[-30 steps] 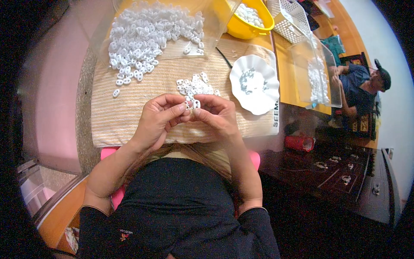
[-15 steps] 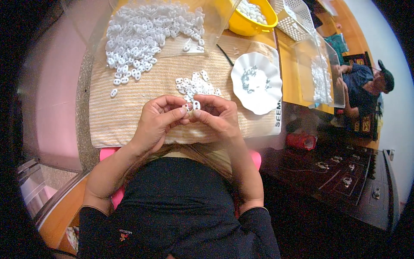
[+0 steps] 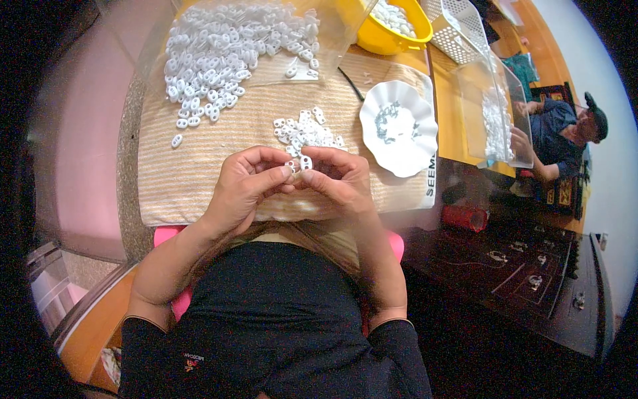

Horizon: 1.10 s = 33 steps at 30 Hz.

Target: The recorder is assembling or inspecting small white plastic components at a workshop table.

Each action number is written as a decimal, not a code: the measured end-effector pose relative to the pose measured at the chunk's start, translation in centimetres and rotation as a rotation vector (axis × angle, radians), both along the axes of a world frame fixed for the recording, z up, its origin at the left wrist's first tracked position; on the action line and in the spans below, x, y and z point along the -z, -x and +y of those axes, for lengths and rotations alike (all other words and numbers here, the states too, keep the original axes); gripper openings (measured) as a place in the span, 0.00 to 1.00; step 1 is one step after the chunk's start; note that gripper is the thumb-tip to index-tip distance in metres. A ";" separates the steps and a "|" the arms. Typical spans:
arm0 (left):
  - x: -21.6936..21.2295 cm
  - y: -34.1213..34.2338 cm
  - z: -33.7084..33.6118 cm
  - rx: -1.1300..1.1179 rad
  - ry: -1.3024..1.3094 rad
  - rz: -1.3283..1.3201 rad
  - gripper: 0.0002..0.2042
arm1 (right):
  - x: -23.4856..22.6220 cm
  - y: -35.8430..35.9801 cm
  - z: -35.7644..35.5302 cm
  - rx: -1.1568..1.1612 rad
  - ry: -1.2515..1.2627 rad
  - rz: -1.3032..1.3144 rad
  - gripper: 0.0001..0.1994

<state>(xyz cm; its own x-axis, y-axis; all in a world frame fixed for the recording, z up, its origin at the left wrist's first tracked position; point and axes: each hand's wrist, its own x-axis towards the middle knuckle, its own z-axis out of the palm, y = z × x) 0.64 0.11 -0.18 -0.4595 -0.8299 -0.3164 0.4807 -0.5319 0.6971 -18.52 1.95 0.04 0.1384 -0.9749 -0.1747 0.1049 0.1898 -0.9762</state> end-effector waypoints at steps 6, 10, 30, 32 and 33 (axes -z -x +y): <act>0.4 0.0 0.0 0.009 0.008 -0.017 0.08 | -0.2 0.0 0.0 -0.007 -0.004 0.014 0.16; 0.7 0.1 0.0 0.010 0.012 -0.015 0.08 | 0.2 0.3 0.0 -0.033 0.022 0.049 0.16; 1.4 0.0 0.0 0.055 0.052 -0.043 0.09 | 0.2 0.2 0.1 -0.099 0.065 0.124 0.15; 1.4 0.0 0.0 0.060 0.051 -0.042 0.09 | 0.2 0.2 0.1 -0.097 0.029 0.105 0.15; 1.4 0.0 0.1 0.061 0.044 -0.038 0.09 | 0.3 0.2 0.1 -0.097 0.029 0.105 0.15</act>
<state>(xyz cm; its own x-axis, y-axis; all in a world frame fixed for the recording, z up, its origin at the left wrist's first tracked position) 0.68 0.18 -1.57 -0.4977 -0.8143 -0.2986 0.4209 -0.5278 0.7378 -18.70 2.06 -0.22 0.2143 -0.9627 -0.1649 -0.0158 0.1654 -0.9861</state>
